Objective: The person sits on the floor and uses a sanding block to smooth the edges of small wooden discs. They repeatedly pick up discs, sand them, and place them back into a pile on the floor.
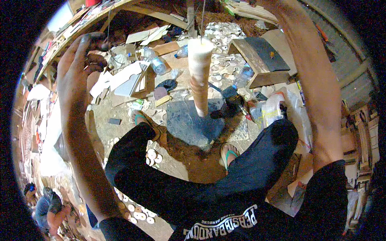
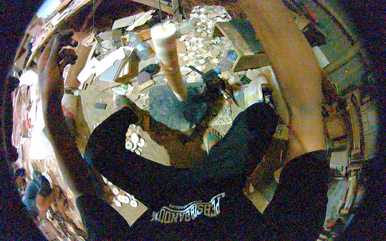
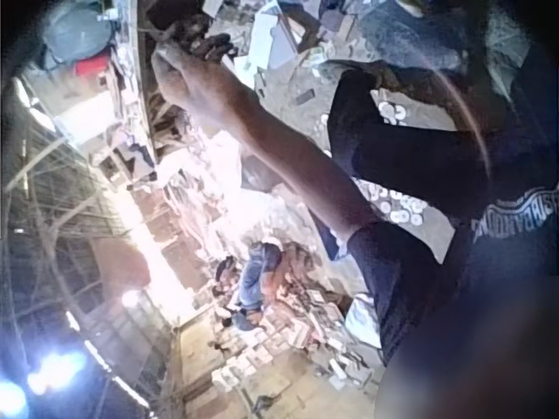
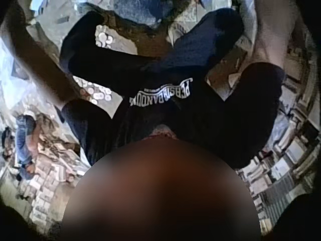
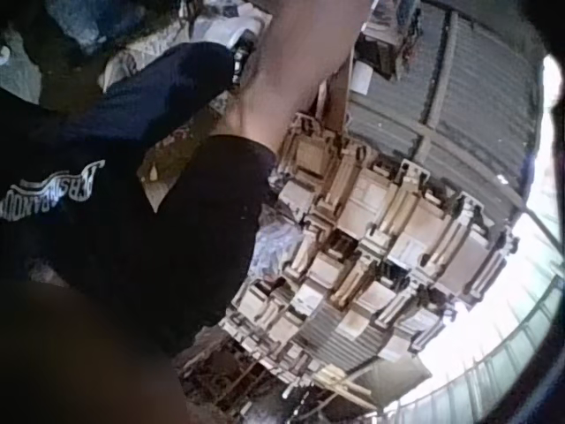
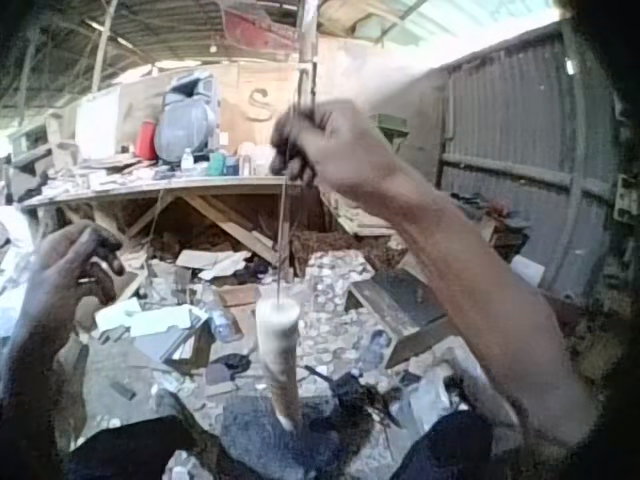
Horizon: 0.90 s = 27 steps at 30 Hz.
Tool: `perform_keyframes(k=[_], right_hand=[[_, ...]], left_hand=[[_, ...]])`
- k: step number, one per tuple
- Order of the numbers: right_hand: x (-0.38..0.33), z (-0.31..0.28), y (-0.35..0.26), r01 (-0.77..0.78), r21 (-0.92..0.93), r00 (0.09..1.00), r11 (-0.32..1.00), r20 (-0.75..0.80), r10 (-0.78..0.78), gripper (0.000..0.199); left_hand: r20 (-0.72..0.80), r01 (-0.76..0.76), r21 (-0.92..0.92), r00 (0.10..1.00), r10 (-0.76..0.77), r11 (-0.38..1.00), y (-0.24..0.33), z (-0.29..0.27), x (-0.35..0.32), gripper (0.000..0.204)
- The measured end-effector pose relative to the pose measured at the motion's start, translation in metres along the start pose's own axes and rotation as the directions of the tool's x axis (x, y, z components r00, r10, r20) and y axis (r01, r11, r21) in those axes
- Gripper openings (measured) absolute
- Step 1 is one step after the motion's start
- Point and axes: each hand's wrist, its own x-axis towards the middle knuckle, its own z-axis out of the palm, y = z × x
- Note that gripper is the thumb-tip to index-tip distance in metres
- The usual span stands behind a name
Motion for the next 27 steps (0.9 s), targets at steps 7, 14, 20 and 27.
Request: perform_keyframes(k=[7,14,20,27], right_hand=[[-0.025,0.014,0.001,0.135,-0.345,0.96,0.929,0.277,-0.037,0.025],[-0.03,0.019,0.022,0.221,-0.428,0.973,0.876,0.155,-0.17,0.021],[-0.048,0.026,0.032,0.021,-0.122,0.996,0.992,0.091,-0.01,0.022],[-0.083,0.008,0.098,-0.221,-0.024,0.959,0.975,0.178,0.222,0.044]], left_hand=[[0.221,0.127,-0.012,0.968,-0.122,0.992,-0.016,0.051,-0.011,0.032],[0.318,-0.102,0.166,0.947,0.044,0.981,-0.044,0.134,-0.017,0.033],[0.308,-0.168,0.343,0.95,0.059,0.924,-0.066,0.177,-0.015,0.023],[0.214,-0.165,0.409,0.973,0.082,0.898,-0.097,0.197,-0.01,0.014]])
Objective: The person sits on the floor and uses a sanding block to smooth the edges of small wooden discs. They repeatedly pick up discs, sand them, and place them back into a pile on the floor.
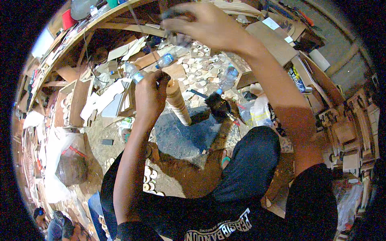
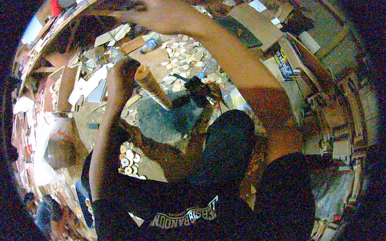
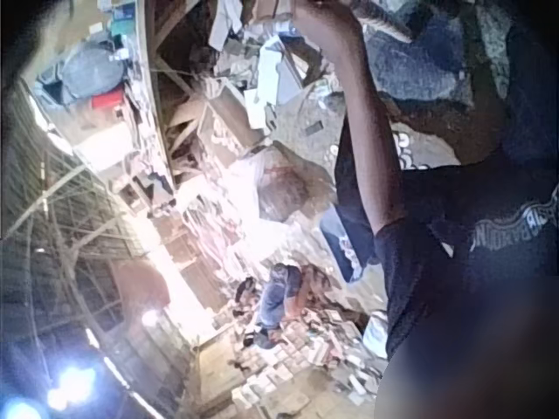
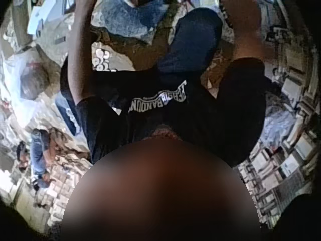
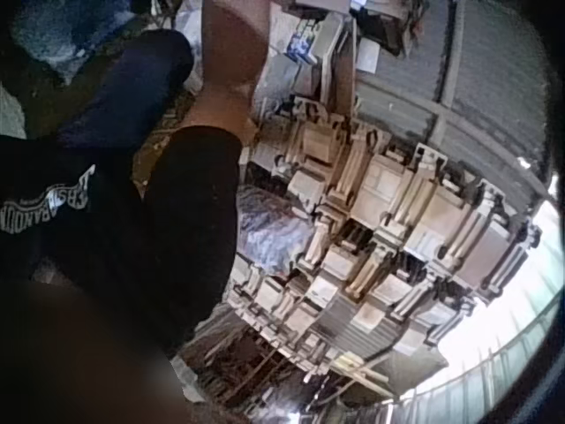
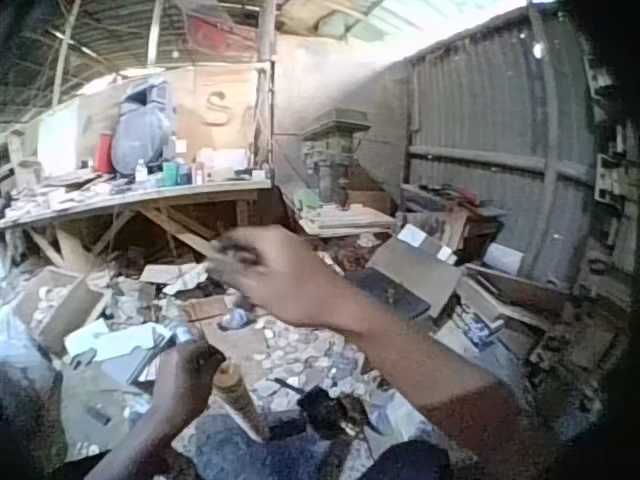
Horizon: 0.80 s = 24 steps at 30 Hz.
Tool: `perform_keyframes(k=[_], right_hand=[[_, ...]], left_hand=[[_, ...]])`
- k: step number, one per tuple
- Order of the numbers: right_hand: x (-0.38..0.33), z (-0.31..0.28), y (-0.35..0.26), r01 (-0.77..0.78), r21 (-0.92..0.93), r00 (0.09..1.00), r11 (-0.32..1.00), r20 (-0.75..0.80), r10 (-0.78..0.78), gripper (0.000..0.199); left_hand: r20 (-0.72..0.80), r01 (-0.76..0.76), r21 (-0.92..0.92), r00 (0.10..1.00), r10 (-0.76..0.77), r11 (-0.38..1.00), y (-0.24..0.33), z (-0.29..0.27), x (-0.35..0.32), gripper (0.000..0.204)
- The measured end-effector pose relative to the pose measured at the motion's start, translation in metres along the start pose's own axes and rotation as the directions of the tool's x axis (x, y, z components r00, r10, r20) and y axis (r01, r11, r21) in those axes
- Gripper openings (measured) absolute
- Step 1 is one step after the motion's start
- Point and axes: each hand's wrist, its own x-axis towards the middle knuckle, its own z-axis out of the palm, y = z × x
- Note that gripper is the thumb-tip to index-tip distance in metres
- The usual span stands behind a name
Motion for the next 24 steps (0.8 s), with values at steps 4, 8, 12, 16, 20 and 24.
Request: perform_keyframes(k=[4,8,12,16,20,24], right_hand=[[-0.125,0.032,0.099,-0.519,-0.135,0.852,0.844,-0.164,0.498,0.043],[-0.281,0.113,0.168,-0.834,-0.244,0.529,0.495,-0.094,0.844,0.056],[-0.35,0.162,0.203,-0.636,0.768,0.239,0.069,0.111,0.965,0.031],[-0.359,0.181,0.216,-0.018,0.995,0.208,-0.103,0.104,0.972,0.008],[-0.34,0.19,0.224,0.36,0.932,0.434,-0.042,-0.128,0.892,0.01],[-0.291,0.195,0.243,-0.064,0.955,0.326,0.291,-0.255,0.91,0.022]], left_hand=[[-0.091,-0.139,0.042,0.986,0.142,0.989,-0.017,0.014,-0.001,0.015],[-0.003,0.154,-0.315,0.987,-0.163,0.937,-0.024,0.023,-0.002,0.013],[-0.002,0.155,-0.313,0.987,-0.164,0.937,-0.023,0.019,-0.007,0.013],[-0.163,0.143,-0.142,0.973,-0.166,0.979,-0.023,0.011,-0.009,0.014],[-0.127,0.161,-0.264,0.971,-0.2,0.951,-0.024,0.01,-0.014,0.016],[-0.089,0.201,-0.241,0.969,-0.228,0.949,-0.023,0.016,-0.016,0.016]])
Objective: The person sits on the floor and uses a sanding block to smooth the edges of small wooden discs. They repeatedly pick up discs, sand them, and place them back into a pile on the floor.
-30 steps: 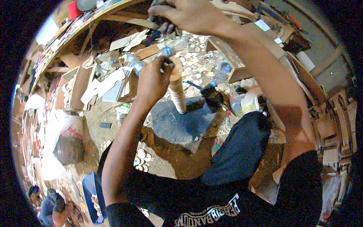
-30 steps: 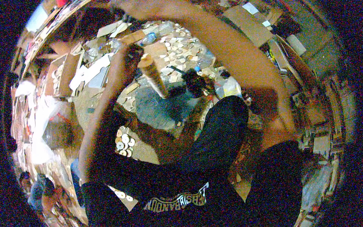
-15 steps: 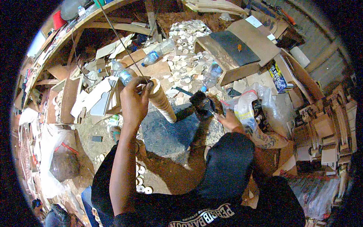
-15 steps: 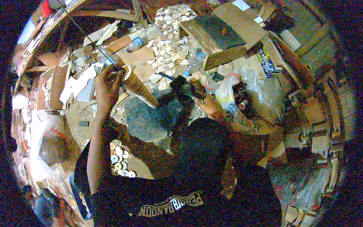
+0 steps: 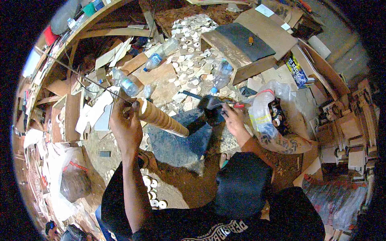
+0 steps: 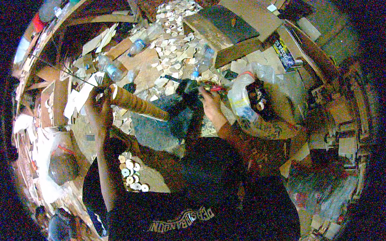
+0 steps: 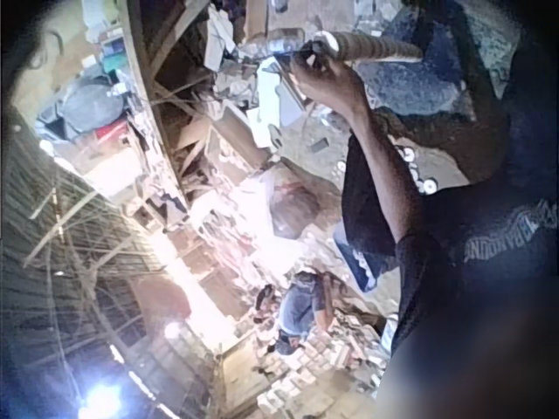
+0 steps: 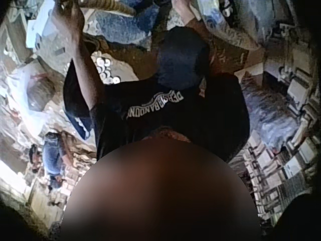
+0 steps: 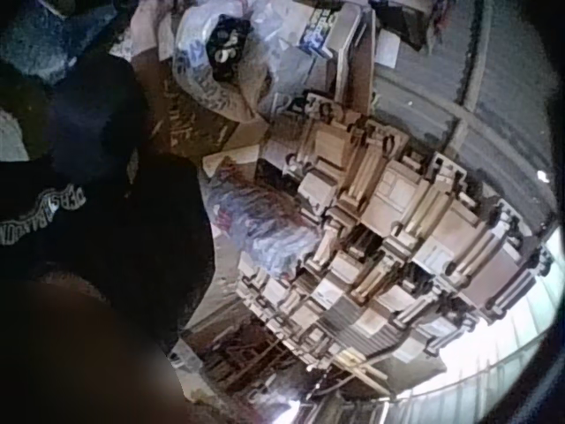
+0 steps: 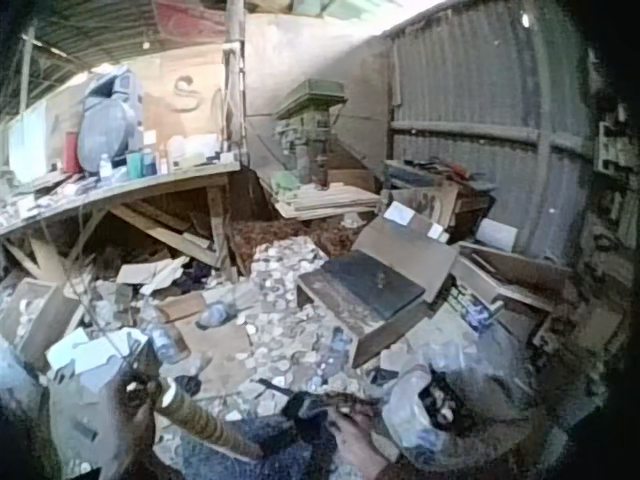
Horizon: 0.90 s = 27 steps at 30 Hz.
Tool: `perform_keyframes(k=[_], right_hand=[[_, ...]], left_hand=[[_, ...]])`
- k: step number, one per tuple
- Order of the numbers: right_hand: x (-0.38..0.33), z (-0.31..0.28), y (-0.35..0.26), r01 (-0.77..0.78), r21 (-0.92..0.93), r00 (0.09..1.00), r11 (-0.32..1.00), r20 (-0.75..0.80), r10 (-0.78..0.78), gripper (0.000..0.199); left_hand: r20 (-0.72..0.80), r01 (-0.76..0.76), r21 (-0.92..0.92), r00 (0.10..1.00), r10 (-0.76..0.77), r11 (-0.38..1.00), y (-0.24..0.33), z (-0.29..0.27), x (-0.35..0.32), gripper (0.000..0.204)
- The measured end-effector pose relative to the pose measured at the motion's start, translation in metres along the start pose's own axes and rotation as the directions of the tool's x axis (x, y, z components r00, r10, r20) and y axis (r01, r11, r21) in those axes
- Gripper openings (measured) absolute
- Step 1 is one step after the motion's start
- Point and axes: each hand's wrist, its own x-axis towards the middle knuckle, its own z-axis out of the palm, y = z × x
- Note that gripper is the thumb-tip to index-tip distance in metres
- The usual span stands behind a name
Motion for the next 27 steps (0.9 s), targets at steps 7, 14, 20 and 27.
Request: perform_keyframes(k=[7,14,20,27], right_hand=[[0.023,0.037,-0.031,0.112,-0.339,0.967,0.934,-0.18,-0.182,0.028],[0.0,0.028,-0.081,0.051,-0.264,0.951,0.963,-0.281,-0.127,0.04],[-0.005,0.024,-0.077,0.094,-0.543,0.97,0.835,-0.14,-0.2,0.032],[-0.022,0.044,-0.072,0.244,-0.969,0.939,0.05,0.223,-0.261,0.031]], left_hand=[[-0.025,-0.031,-0.005,0.999,0.031,1.0,0.004,-0.005,-0.006,0.02],[0.049,0.03,-0.007,0.998,-0.029,1.0,0.001,0.007,-0.005,0.02],[0.042,0.058,0.011,0.997,-0.059,0.998,-0.008,0.002,-0.009,0.022],[0.001,0.056,0.06,0.998,-0.056,0.997,-0.014,-0.003,-0.011,0.023]])
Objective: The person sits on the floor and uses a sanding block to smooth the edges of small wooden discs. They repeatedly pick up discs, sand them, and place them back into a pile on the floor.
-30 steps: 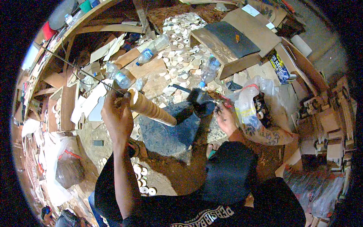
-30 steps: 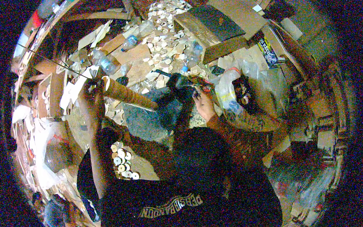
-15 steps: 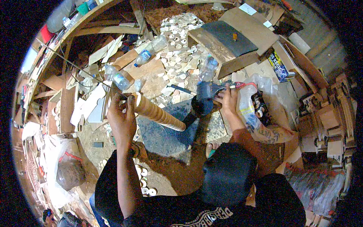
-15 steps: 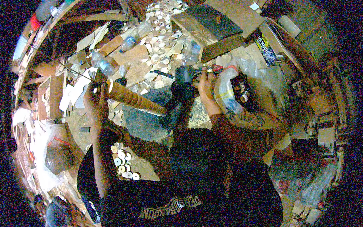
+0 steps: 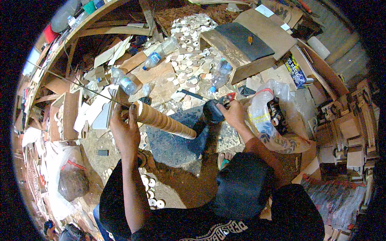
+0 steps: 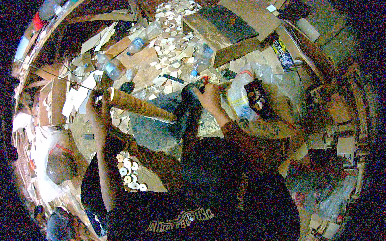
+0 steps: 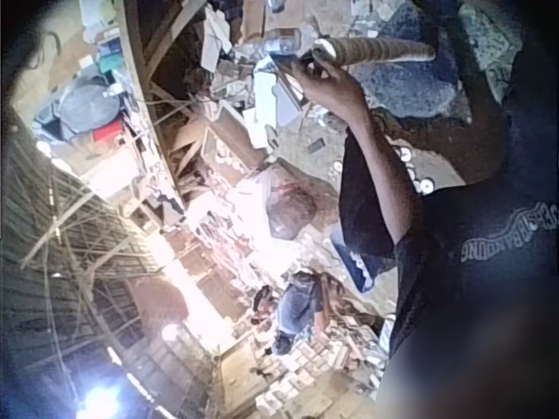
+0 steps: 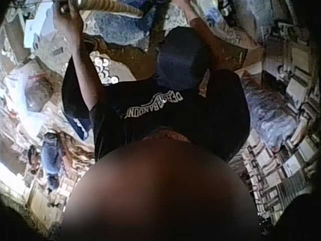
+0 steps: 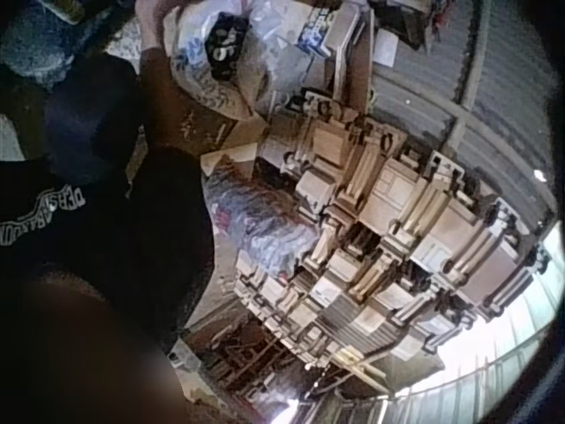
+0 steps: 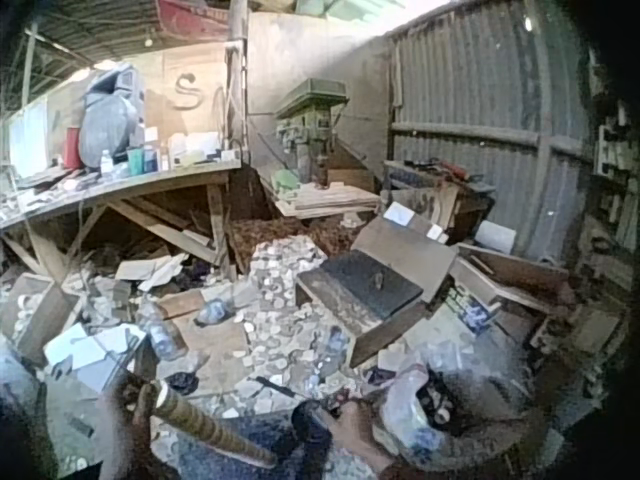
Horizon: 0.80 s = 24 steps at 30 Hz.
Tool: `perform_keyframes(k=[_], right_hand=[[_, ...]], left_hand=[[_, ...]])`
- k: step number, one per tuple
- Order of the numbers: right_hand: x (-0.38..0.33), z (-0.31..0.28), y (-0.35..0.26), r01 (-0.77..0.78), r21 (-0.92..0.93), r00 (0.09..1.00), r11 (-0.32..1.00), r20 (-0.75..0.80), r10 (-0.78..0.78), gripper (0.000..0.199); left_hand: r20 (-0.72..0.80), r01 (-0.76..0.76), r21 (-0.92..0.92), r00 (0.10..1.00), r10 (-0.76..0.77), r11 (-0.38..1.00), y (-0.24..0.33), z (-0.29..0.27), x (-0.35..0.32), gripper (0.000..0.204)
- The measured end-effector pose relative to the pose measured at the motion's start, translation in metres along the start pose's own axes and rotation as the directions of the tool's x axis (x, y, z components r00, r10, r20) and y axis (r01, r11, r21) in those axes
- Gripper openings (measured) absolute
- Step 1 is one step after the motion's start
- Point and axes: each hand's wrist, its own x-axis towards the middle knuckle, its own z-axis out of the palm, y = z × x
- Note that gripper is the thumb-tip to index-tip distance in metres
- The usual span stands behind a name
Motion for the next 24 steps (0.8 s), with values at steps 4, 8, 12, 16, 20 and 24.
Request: perform_keyframes(k=[4,8,12,16,20,24], right_hand=[[-0.001,0.006,-0.009,0.208,-0.084,0.976,0.975,-0.051,-0.213,0.036],[0.002,0.005,-0.005,0.087,0.045,0.996,0.995,0.024,-0.088,0.032],[0.005,-0.003,0.003,0.094,0.126,0.987,0.988,-0.142,-0.076,0.036],[0.002,-0.007,0.008,0.04,0.227,0.994,0.973,-0.11,-0.015,0.03],[-0.007,-0.003,0.013,0.06,0.308,0.982,0.949,-0.187,-0.001,0.027],[-0.014,-0.001,0.02,0.154,0.518,0.968,0.841,-0.25,-0.023,0.023]], left_hand=[[0.022,0.083,-0.009,0.996,-0.082,0.997,0.005,-0.001,-0.003,0.024],[0.014,0.092,-0.039,0.996,-0.092,0.995,0.01,0.0,-0.006,0.024],[0.002,0.069,-0.06,0.998,-0.068,0.996,0.007,-0.001,-0.006,0.023],[-0.005,0.096,-0.111,0.995,-0.097,0.989,0.001,-0.001,-0.003,0.024],[0.041,0.078,-0.131,0.996,-0.074,0.988,-0.002,-0.003,0.001,0.025],[0.123,0.143,-0.102,0.984,-0.13,0.984,-0.005,-0.005,0.009,0.026]])
